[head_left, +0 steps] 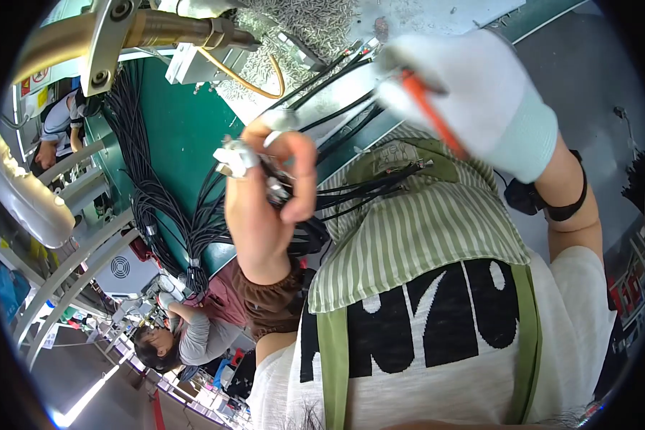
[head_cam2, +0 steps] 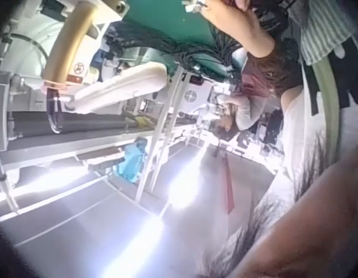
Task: Trimming excess ends from black wire bundles using scissors at a manual assembly station.
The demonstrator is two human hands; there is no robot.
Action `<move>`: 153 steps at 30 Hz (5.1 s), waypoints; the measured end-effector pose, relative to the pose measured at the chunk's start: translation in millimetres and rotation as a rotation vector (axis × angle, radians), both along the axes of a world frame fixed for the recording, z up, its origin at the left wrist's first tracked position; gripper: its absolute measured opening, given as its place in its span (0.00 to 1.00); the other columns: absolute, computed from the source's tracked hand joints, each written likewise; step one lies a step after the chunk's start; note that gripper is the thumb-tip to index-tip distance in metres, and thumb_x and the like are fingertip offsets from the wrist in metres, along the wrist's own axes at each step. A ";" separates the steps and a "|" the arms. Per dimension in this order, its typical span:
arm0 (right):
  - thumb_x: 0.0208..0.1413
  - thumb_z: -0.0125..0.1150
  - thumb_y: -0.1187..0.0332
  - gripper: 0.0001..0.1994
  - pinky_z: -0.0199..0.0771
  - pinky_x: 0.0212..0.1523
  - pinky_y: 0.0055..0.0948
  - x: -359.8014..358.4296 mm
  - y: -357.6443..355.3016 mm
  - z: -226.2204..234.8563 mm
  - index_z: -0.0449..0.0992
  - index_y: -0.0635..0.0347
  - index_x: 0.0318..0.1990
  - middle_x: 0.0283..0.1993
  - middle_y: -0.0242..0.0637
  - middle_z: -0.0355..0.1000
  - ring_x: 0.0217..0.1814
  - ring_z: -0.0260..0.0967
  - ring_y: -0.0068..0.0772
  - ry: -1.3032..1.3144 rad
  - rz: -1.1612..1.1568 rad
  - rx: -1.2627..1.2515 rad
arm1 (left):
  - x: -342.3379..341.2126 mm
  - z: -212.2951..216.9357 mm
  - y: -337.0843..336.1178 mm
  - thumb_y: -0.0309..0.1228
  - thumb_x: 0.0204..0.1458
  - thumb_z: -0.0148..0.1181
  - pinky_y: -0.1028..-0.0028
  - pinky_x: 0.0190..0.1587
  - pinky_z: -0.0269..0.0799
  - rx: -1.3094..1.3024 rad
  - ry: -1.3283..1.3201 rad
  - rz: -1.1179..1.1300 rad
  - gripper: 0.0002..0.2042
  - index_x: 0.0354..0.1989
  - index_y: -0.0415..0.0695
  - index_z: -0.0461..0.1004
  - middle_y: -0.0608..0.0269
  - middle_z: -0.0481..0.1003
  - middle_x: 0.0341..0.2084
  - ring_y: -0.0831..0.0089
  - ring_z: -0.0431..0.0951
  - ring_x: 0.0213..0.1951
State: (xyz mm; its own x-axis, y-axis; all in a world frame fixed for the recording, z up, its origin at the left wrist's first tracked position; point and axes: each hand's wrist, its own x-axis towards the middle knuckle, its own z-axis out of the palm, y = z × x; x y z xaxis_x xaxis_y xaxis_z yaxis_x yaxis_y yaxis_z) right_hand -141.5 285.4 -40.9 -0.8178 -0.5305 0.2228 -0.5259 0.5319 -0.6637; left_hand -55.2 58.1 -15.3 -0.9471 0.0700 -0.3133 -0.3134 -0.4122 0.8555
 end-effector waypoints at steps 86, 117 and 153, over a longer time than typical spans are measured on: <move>0.46 0.62 0.71 0.04 0.62 0.18 0.29 60.9 -23.5 25.3 0.74 0.60 0.26 0.14 0.36 0.63 0.15 0.64 0.37 -0.533 0.248 -0.336 | 32.1 -6.0 31.0 0.16 0.39 0.62 0.89 0.23 0.52 -0.857 0.647 0.266 0.15 0.38 0.37 0.69 0.73 0.69 0.22 0.92 0.58 0.20; 0.46 0.60 0.69 0.07 0.64 0.19 0.34 62.0 -20.1 14.2 0.71 0.61 0.23 0.15 0.40 0.64 0.17 0.65 0.43 -0.212 0.173 -0.347 | 29.5 -6.6 38.5 0.14 0.43 0.59 0.89 0.23 0.54 -0.758 0.501 0.192 0.12 0.37 0.37 0.69 0.70 0.70 0.27 0.92 0.59 0.21; 0.56 0.57 0.61 0.13 0.65 0.16 0.20 -18.6 -28.9 -15.2 0.72 0.63 0.27 0.14 0.29 0.65 0.15 0.66 0.18 -0.606 0.096 -0.336 | -50.4 -33.5 -27.7 0.31 0.55 0.57 0.83 0.16 0.43 -0.137 -0.135 0.004 0.08 0.33 0.43 0.65 0.78 0.53 0.16 0.87 0.48 0.15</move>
